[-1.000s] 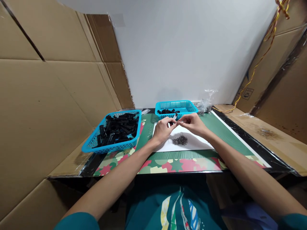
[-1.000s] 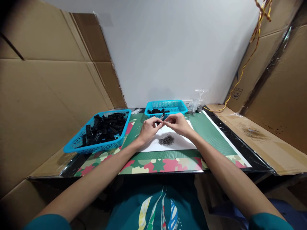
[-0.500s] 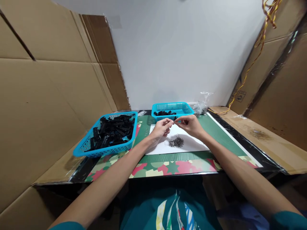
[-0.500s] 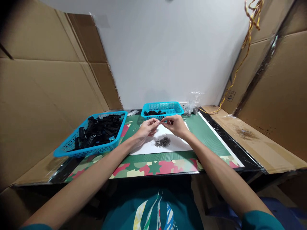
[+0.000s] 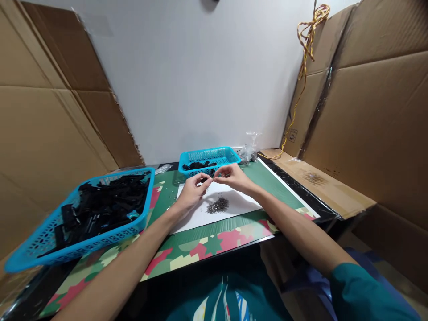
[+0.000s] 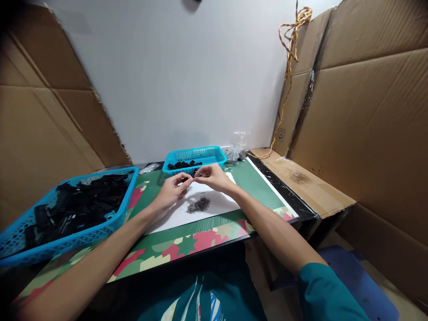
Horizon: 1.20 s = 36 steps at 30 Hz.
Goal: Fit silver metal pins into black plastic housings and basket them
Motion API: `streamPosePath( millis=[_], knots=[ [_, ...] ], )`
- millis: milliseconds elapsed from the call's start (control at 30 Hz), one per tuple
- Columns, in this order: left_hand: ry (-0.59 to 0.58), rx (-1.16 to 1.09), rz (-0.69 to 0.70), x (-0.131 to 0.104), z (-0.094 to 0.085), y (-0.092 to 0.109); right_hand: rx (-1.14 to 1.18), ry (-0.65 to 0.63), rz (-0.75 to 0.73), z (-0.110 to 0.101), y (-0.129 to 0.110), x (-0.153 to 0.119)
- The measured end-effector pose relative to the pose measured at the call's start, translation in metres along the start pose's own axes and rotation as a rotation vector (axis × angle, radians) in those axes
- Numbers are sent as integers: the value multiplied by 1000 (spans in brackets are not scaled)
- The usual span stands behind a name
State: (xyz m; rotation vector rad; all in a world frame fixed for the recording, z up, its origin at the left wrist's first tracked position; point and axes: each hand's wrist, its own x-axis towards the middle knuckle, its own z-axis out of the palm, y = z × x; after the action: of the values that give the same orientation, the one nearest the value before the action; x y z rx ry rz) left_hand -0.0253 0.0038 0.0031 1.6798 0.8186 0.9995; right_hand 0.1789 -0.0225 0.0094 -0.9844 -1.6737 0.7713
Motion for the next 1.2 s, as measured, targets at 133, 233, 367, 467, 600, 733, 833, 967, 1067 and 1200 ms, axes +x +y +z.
streamPosePath(
  millis=[133, 233, 367, 467, 600, 733, 833, 967, 1067, 1200],
  knots=[
    [-42, -32, 14, 2, 0, -4, 22, 15, -6, 0, 1, -1],
    [-66, -114, 57, 4, -1, -8, 30, 70, -70, 2, 1, -2],
    [-74, -159, 94, 4, -1, -8, -17, 142, -166, 5, -2, -6],
    [-35, -123, 127, 2, -1, -5, -100, 186, -235, 6, -3, -9],
    [15, 42, 208, -1, -1, 0, -193, 206, -299, 7, -2, -11],
    [17, 127, 224, -4, -1, 5, -306, 199, -309, 7, 1, -13],
    [18, 150, 227, -5, -1, 6, -341, 164, -320, 6, 2, -13],
    [-19, 194, 245, -5, -2, 6, -376, 122, -343, 3, 2, -14],
    [-69, 223, 266, -5, -4, 4, -418, 64, -375, 1, 4, -14],
    [-116, 268, 288, -6, -5, 2, -468, 17, -394, -1, 7, -14]
  ],
)
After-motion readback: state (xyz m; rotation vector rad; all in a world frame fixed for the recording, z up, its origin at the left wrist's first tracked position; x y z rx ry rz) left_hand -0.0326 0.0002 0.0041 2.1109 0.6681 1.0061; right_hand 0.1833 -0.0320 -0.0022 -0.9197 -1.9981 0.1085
